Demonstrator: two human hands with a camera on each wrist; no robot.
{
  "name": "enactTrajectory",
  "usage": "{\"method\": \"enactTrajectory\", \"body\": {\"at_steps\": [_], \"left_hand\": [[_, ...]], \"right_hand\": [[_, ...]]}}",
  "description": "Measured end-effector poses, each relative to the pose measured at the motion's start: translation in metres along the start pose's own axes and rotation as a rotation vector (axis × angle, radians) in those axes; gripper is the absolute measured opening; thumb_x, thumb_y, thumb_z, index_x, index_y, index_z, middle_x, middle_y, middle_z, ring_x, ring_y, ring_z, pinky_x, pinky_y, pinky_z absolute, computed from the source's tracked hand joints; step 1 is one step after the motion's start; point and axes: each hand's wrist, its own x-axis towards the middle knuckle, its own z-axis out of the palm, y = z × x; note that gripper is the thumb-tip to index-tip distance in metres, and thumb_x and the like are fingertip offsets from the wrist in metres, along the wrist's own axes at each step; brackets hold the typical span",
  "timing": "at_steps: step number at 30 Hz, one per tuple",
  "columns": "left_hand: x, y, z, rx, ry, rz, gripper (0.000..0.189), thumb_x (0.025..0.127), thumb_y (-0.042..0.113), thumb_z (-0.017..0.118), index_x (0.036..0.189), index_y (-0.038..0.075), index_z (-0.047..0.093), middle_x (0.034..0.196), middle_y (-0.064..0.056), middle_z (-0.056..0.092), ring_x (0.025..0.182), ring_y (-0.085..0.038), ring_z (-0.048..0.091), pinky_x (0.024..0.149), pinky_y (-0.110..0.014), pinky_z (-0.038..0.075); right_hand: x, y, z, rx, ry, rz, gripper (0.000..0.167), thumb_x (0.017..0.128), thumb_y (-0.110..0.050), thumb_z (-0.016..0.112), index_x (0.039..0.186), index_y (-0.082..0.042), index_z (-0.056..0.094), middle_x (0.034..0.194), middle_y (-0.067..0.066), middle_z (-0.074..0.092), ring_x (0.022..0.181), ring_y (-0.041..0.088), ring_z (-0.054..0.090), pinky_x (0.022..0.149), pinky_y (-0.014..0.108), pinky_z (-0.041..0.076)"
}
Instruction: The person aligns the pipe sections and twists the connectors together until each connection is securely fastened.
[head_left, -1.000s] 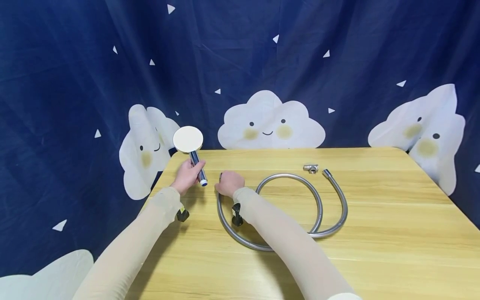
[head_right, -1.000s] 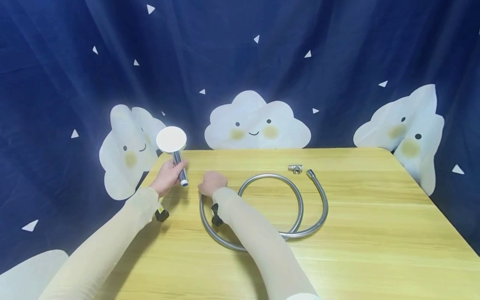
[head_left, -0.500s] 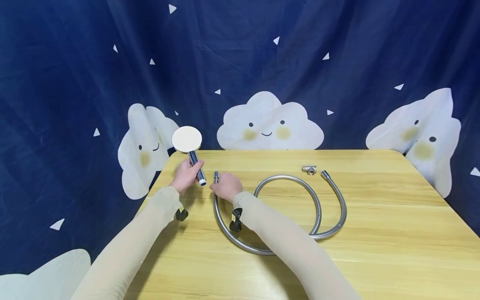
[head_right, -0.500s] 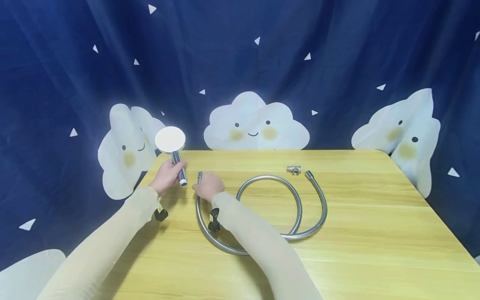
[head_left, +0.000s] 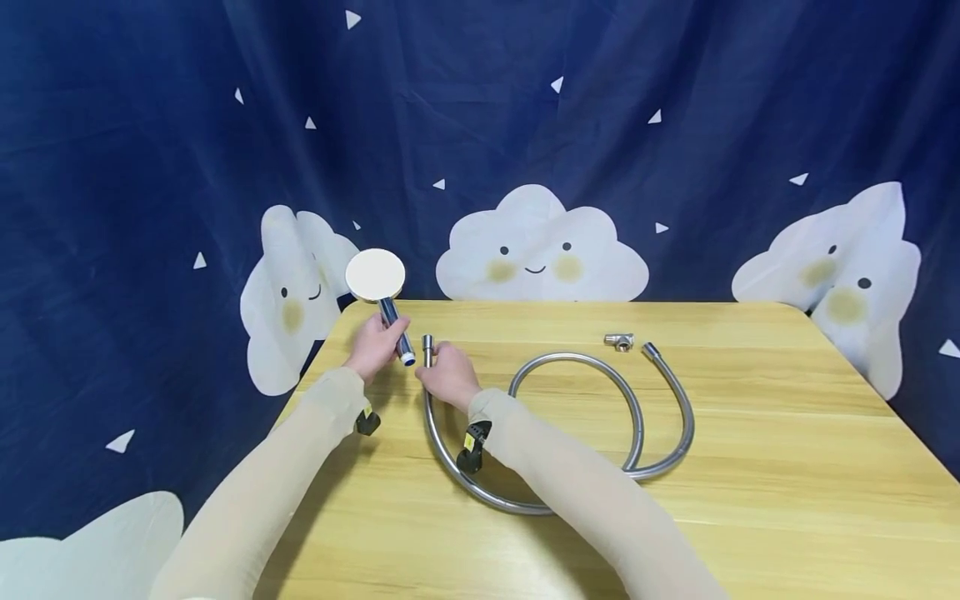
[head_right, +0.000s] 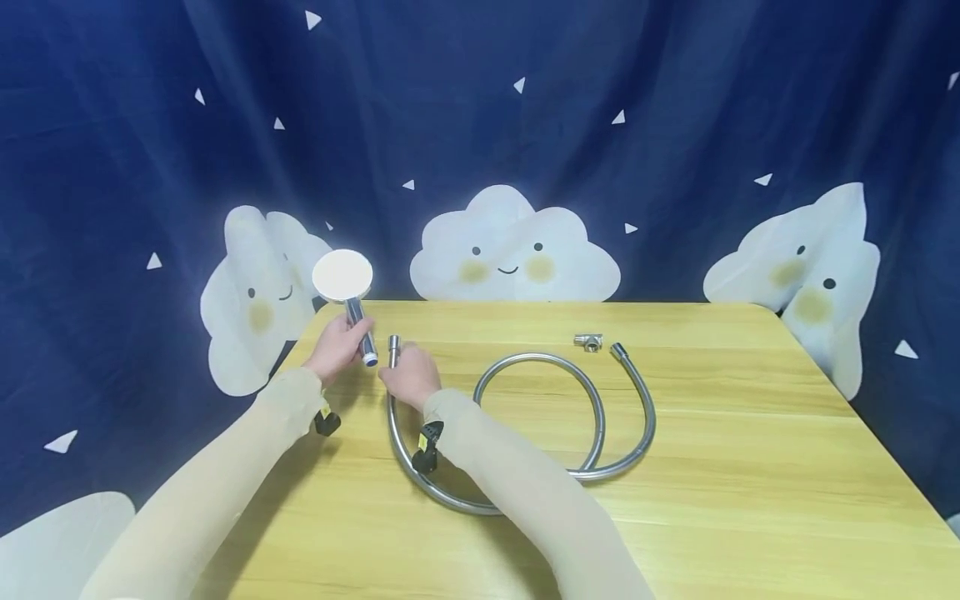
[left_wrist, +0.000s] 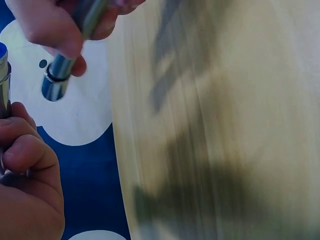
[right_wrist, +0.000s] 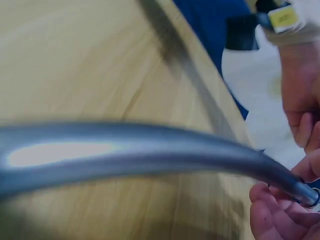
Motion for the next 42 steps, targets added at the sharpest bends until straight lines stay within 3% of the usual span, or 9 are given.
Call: {"method": "enactTrajectory", "body": {"at_steps": [6,9,15,20,28,42], "left_hand": [[0.006,0.001,-0.001,-0.001,0.038,0.007,0.030,0.102,0.039,0.055,0.096,0.011,0.047,0.056,0.007,0.049,0.042,-0.006,0.039,0.040,-0.022,0.032],[0.008,0.003,-0.001,-0.008,0.054,0.017,0.030,0.101,0.038,0.056,0.096,0.011,0.046,0.057,0.006,0.050,0.041,-0.005,0.040,0.040,-0.022,0.033],[0.013,0.007,-0.001,-0.005,0.081,0.052,0.028,0.101,0.037,0.056,0.096,0.011,0.047,0.056,0.007,0.047,0.040,-0.004,0.038,0.039,-0.023,0.032],[0.017,0.010,-0.004,0.011,0.100,0.081,0.029,0.101,0.039,0.056,0.098,0.011,0.046,0.057,0.007,0.046,0.042,-0.007,0.039,0.040,-0.024,0.033],[0.020,0.014,-0.011,0.013,0.134,0.063,0.041,0.099,0.046,0.058,0.108,0.010,0.041,0.062,0.004,0.047,0.043,-0.008,0.039,0.040,-0.024,0.033],[0.014,0.018,-0.009,0.017,0.172,0.080,0.037,0.101,0.042,0.057,0.109,0.010,0.042,0.070,0.002,0.047,0.047,-0.006,0.041,0.045,-0.022,0.035]], "right_hand": [[-0.009,-0.005,0.001,0.396,-0.107,0.039,0.039,0.092,-0.006,0.060,0.127,0.007,0.048,0.079,0.010,0.066,0.061,0.029,0.069,0.059,0.031,0.057],[-0.014,-0.009,0.001,0.483,-0.135,0.046,0.037,0.093,-0.005,0.056,0.127,0.008,0.048,0.079,0.010,0.061,0.058,0.026,0.064,0.057,0.032,0.056],[-0.021,-0.015,0.001,0.523,-0.116,0.053,0.022,0.098,-0.018,0.053,0.114,-0.003,0.055,0.074,0.007,0.055,0.050,0.017,0.054,0.051,0.030,0.051],[-0.023,-0.014,0.004,0.547,-0.095,0.030,0.026,0.104,-0.031,0.050,0.105,-0.006,0.057,0.064,0.003,0.051,0.045,0.017,0.049,0.046,0.034,0.051],[-0.026,-0.014,0.007,0.521,-0.118,-0.028,0.027,0.106,-0.031,0.046,0.097,-0.008,0.057,0.056,0.000,0.048,0.045,0.026,0.052,0.042,0.030,0.048],[-0.030,-0.026,0.006,0.514,-0.128,-0.036,0.027,0.106,-0.029,0.046,0.090,-0.009,0.056,0.055,0.000,0.048,0.046,0.029,0.052,0.042,0.030,0.046]]}}
